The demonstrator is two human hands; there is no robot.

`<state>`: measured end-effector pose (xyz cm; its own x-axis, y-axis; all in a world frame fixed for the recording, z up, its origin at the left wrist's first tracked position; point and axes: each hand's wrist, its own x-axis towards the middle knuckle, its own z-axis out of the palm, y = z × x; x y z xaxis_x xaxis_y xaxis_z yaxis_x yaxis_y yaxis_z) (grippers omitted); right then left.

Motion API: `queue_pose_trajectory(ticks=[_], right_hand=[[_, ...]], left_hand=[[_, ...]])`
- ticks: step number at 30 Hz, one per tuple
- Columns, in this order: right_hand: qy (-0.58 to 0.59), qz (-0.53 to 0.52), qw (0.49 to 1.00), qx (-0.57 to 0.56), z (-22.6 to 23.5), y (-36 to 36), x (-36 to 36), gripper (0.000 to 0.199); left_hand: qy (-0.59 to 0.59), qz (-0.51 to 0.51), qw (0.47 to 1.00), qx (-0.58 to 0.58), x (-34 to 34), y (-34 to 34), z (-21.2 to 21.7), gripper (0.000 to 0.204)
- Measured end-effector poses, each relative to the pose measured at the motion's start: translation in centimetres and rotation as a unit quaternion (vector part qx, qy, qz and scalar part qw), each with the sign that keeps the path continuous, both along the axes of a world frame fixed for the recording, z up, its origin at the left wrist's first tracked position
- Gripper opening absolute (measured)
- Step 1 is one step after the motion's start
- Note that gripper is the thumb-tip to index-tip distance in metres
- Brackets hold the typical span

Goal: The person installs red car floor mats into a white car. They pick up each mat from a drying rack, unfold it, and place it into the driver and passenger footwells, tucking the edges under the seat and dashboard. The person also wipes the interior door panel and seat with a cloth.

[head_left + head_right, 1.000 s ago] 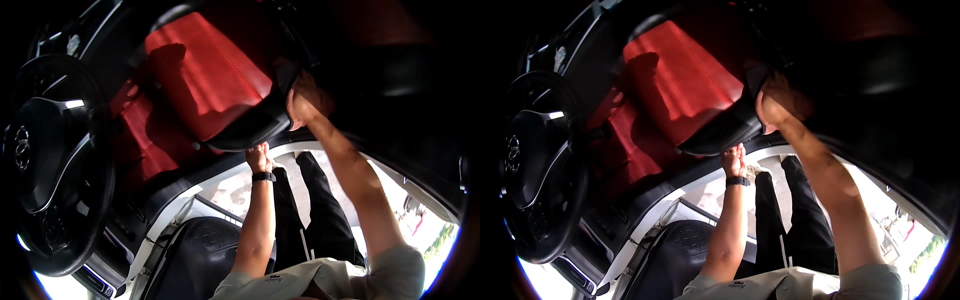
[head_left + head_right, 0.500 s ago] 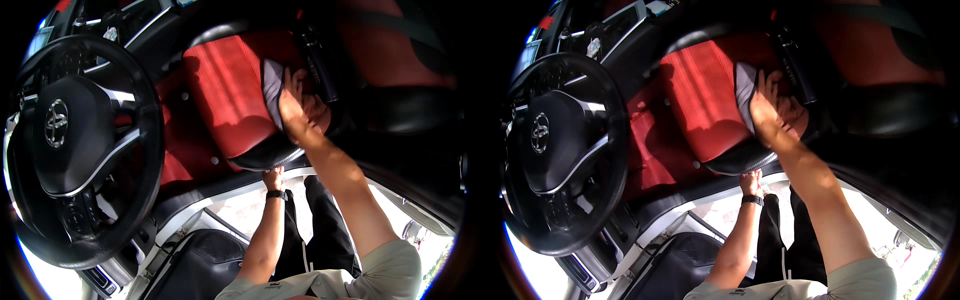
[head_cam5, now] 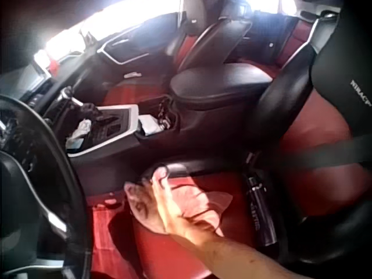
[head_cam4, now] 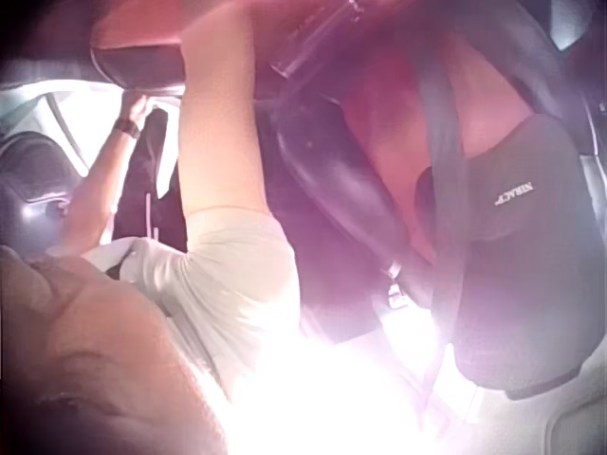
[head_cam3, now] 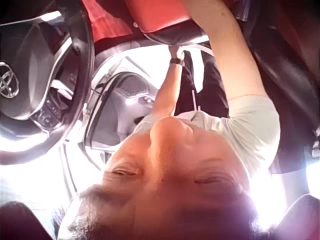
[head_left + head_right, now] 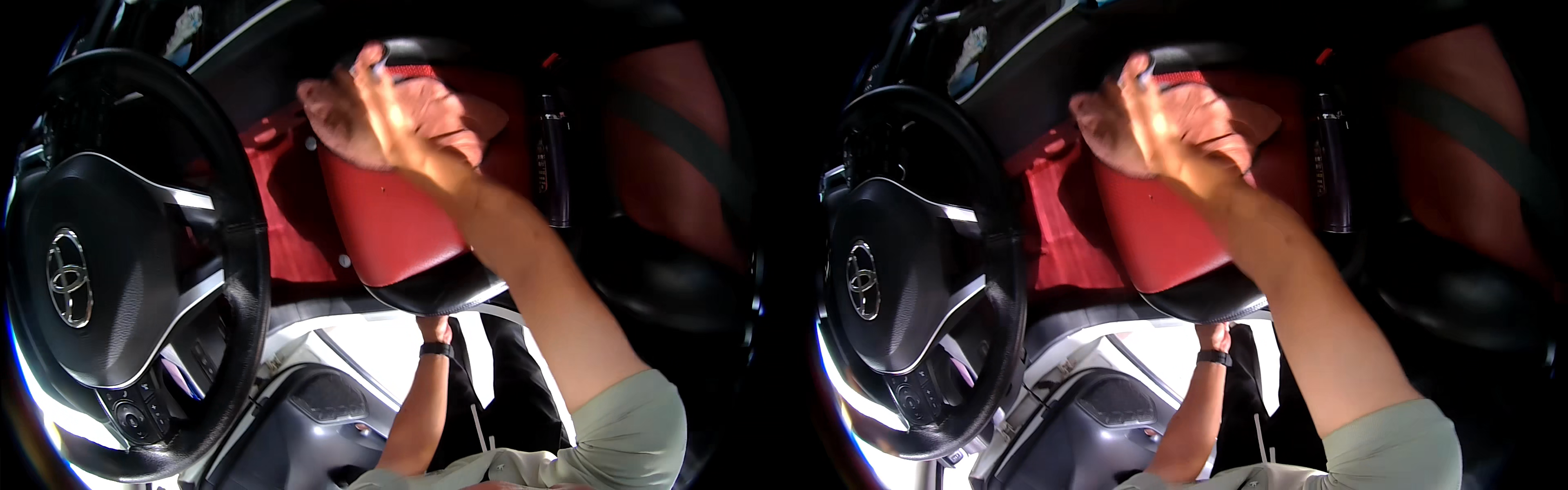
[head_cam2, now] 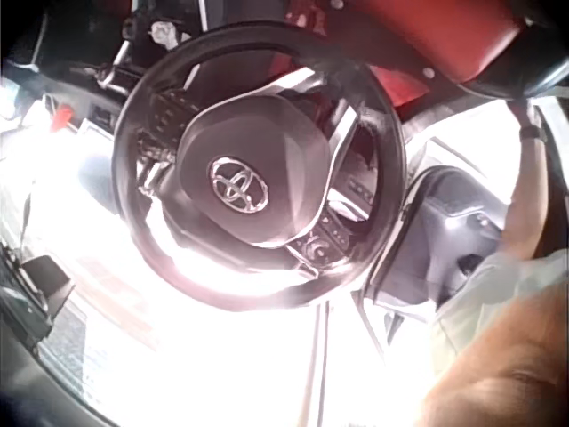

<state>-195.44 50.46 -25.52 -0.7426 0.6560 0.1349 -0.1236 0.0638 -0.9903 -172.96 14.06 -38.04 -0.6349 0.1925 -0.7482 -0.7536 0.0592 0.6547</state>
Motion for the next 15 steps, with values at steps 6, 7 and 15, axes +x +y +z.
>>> queue_pose_trajectory(ticks=[6,7,15], right_hand=[[0.006,0.309,0.866,0.393,-0.5,-16.7,12.1,0.040],[0.013,0.297,0.852,0.430,-0.9,-14.3,12.9,0.041],[-0.261,-0.119,0.882,0.373,3.2,0.7,8.8,0.052]], left_hand=[[0.068,0.022,0.997,0.003,0.2,-0.4,0.5,0.034],[0.079,0.022,0.996,0.018,0.3,-0.6,0.6,0.038],[-0.009,0.093,0.994,-0.054,0.2,0.6,2.3,0.061]])
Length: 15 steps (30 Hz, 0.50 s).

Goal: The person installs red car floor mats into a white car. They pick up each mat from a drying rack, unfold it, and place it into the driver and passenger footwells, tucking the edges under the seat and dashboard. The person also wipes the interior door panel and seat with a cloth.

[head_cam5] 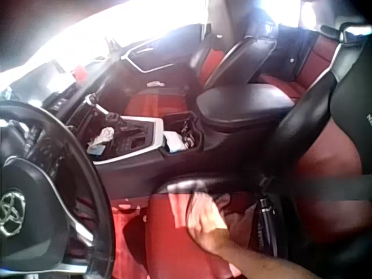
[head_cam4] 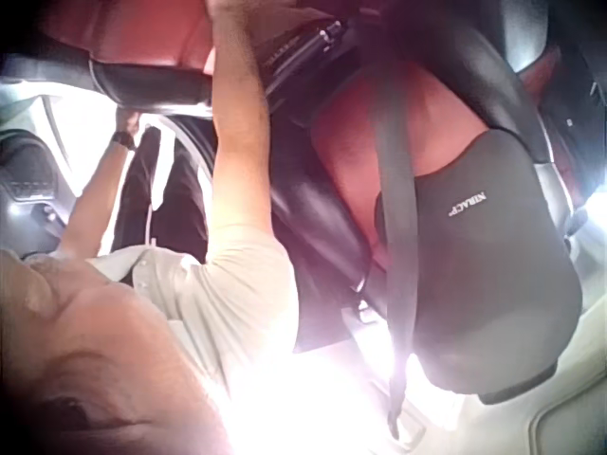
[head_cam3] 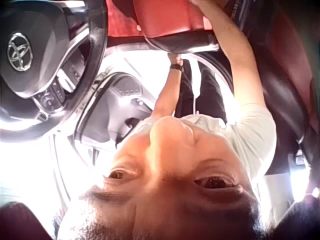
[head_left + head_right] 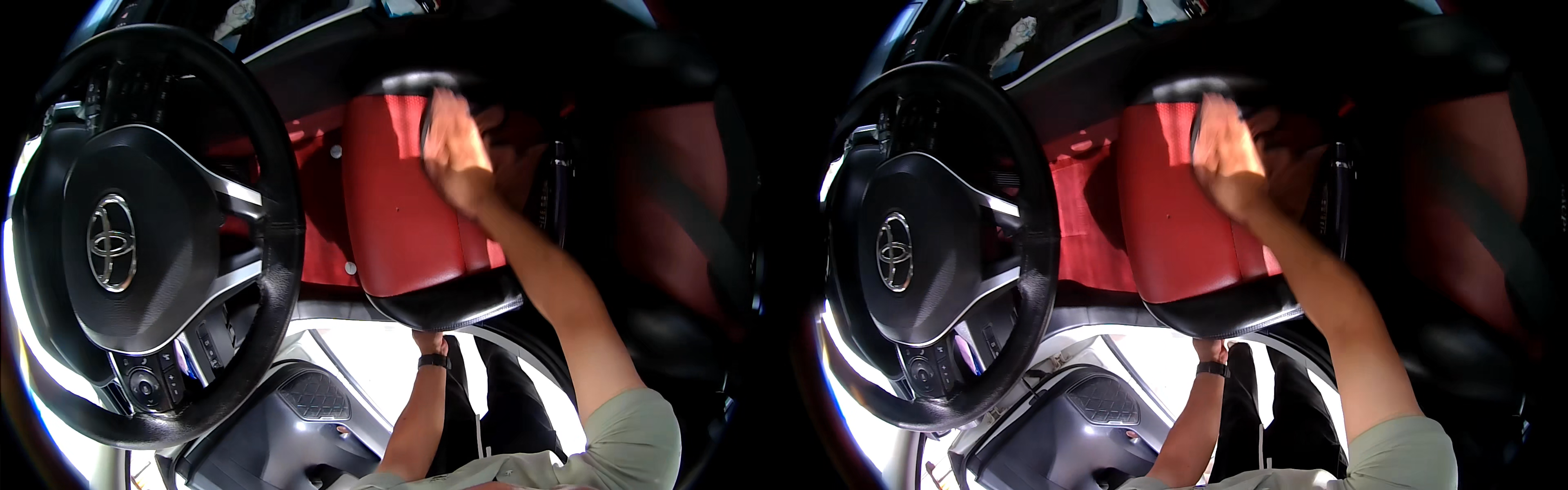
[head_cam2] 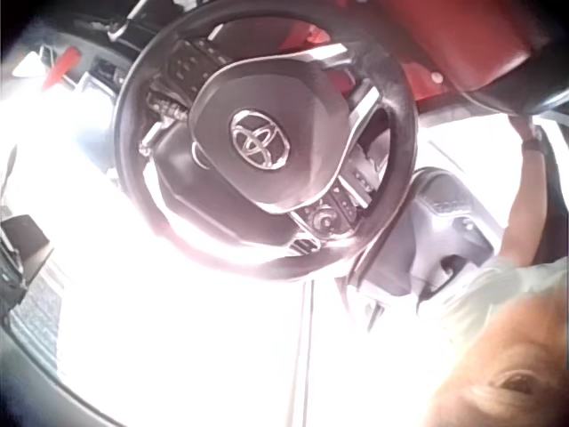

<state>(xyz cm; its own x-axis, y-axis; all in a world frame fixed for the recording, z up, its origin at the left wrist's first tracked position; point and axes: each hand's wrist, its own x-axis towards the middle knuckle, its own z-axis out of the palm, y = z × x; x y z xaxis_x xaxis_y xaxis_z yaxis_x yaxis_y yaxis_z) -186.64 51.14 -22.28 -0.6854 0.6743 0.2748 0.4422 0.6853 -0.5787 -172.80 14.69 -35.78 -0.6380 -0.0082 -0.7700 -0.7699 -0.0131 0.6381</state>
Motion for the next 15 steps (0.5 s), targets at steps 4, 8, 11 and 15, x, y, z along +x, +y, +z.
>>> queue_pose_trajectory(ticks=[4,8,11,15], right_hand=[[0.026,0.352,0.930,0.103,-3.7,-11.4,4.6,0.058],[-0.047,0.278,0.957,-0.062,-7.9,-4.0,4.2,0.048],[-0.235,0.148,0.937,-0.214,1.3,-0.7,1.6,0.034],[-0.348,0.198,0.916,0.034,0.9,-6.4,1.4,0.029]], left_hand=[[0.023,0.006,0.999,-0.037,0.1,0.7,0.5,0.021],[-0.045,0.094,0.994,-0.031,-0.4,2.9,2.6,0.019],[-0.079,0.098,0.992,-0.029,0.7,1.0,1.0,0.023],[-0.051,0.156,0.986,0.035,-0.2,3.1,3.0,0.034]])
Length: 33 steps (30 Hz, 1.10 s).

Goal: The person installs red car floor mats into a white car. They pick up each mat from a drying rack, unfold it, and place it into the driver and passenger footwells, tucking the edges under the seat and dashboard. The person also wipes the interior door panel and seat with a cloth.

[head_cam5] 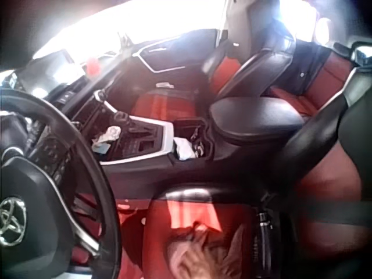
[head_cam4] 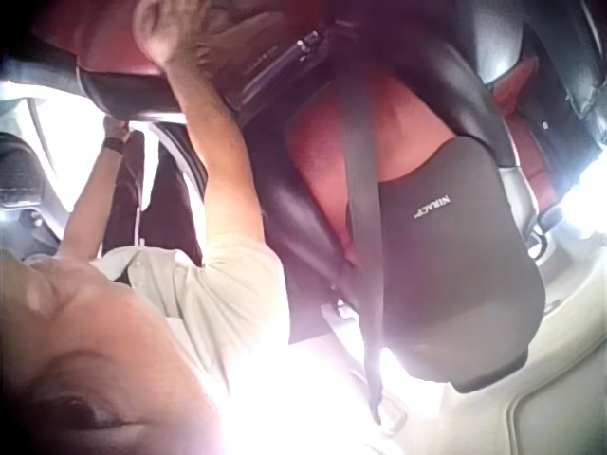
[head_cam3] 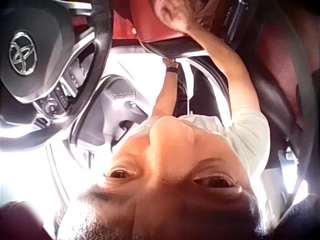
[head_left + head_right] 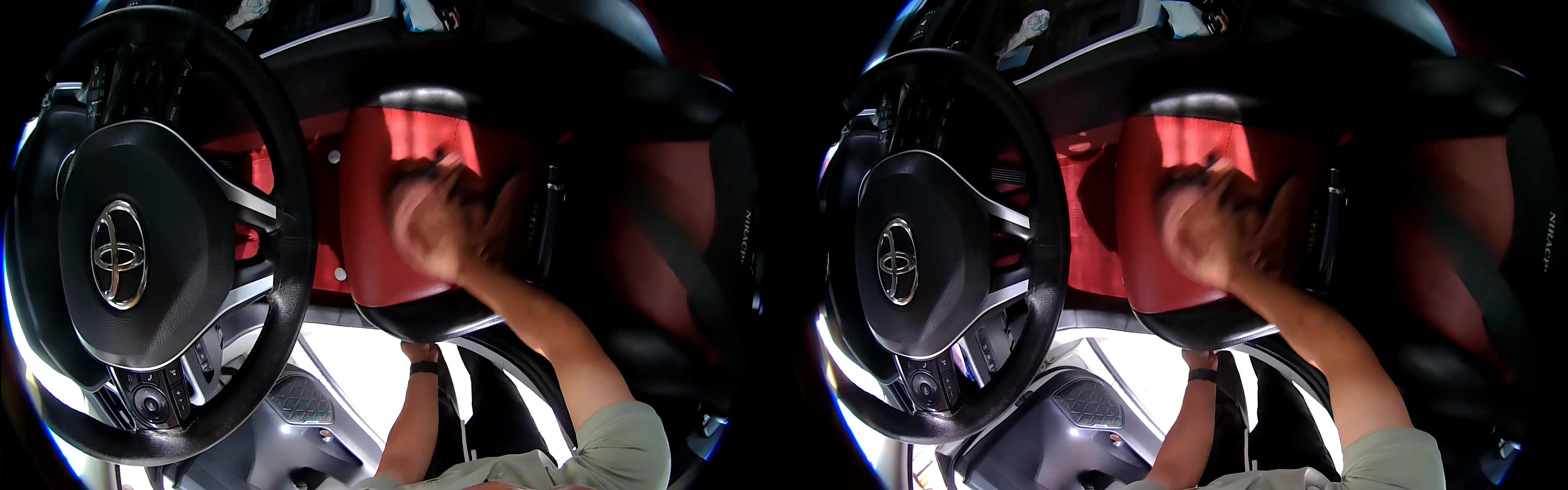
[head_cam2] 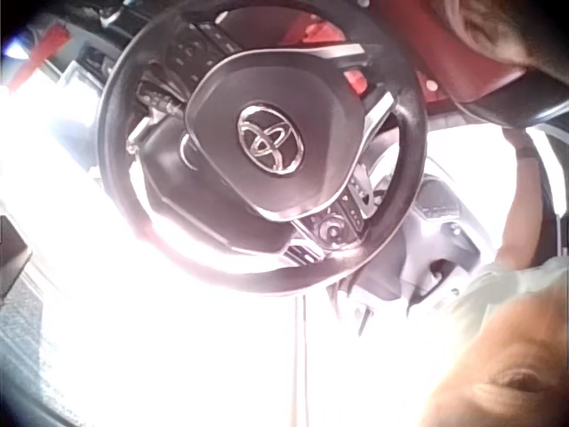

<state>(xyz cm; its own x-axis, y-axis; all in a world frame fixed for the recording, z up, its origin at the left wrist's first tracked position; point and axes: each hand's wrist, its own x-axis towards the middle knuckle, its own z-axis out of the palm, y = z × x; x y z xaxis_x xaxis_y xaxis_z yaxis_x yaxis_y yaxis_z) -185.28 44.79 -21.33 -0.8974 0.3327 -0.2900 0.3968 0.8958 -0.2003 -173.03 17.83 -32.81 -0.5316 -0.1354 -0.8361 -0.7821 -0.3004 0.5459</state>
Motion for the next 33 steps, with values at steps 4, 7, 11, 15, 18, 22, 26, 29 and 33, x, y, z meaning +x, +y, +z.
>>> queue_pose_trajectory(ticks=[4,7,11,15,18,22,26,29,33], right_hand=[[0.357,0.184,0.911,-0.097,-1.4,-3.2,3.9,0.024],[0.248,0.012,0.948,-0.200,2.1,2.4,-0.1,0.018],[0.554,-0.018,0.822,-0.130,11.0,11.6,-10.9,0.024],[0.416,-0.079,0.898,0.121,11.2,20.2,-20.4,0.054],[0.295,-0.124,0.929,0.186,7.5,22.2,-24.2,0.064],[0.260,-0.206,0.936,0.121,8.4,27.3,-28.6,0.077],[0.185,-0.100,0.976,0.050,10.6,20.9,-27.3,0.082],[0.319,-0.035,0.929,0.183,6.2,16.8,-22.6,0.071],[0.412,-0.060,0.896,0.153,7.3,17.9,-24.5,0.065]], left_hand=[[0.001,-0.024,0.999,0.021,-0.1,-1.3,-0.5,0.038],[-0.011,-0.042,0.999,0.001,-0.6,-0.8,-0.3,0.037],[-0.001,-0.065,0.997,-0.033,-0.6,-2.8,-1.9,0.036],[-0.011,0.040,0.998,0.046,-0.7,-3.1,-3.3,0.040],[0.004,-0.088,0.994,-0.068,-0.9,-0.6,-0.9,0.043],[0.016,-0.137,0.990,-0.017,-0.5,-3.0,-3.8,0.045],[-0.021,0.038,0.996,0.083,-0.1,-5.6,-5.0,0.046],[-0.002,-0.125,0.991,-0.041,-1.4,-1.3,-0.7,0.046],[-0.016,-0.085,0.996,-0.008,-2.3,-0.8,0.3,0.046]])
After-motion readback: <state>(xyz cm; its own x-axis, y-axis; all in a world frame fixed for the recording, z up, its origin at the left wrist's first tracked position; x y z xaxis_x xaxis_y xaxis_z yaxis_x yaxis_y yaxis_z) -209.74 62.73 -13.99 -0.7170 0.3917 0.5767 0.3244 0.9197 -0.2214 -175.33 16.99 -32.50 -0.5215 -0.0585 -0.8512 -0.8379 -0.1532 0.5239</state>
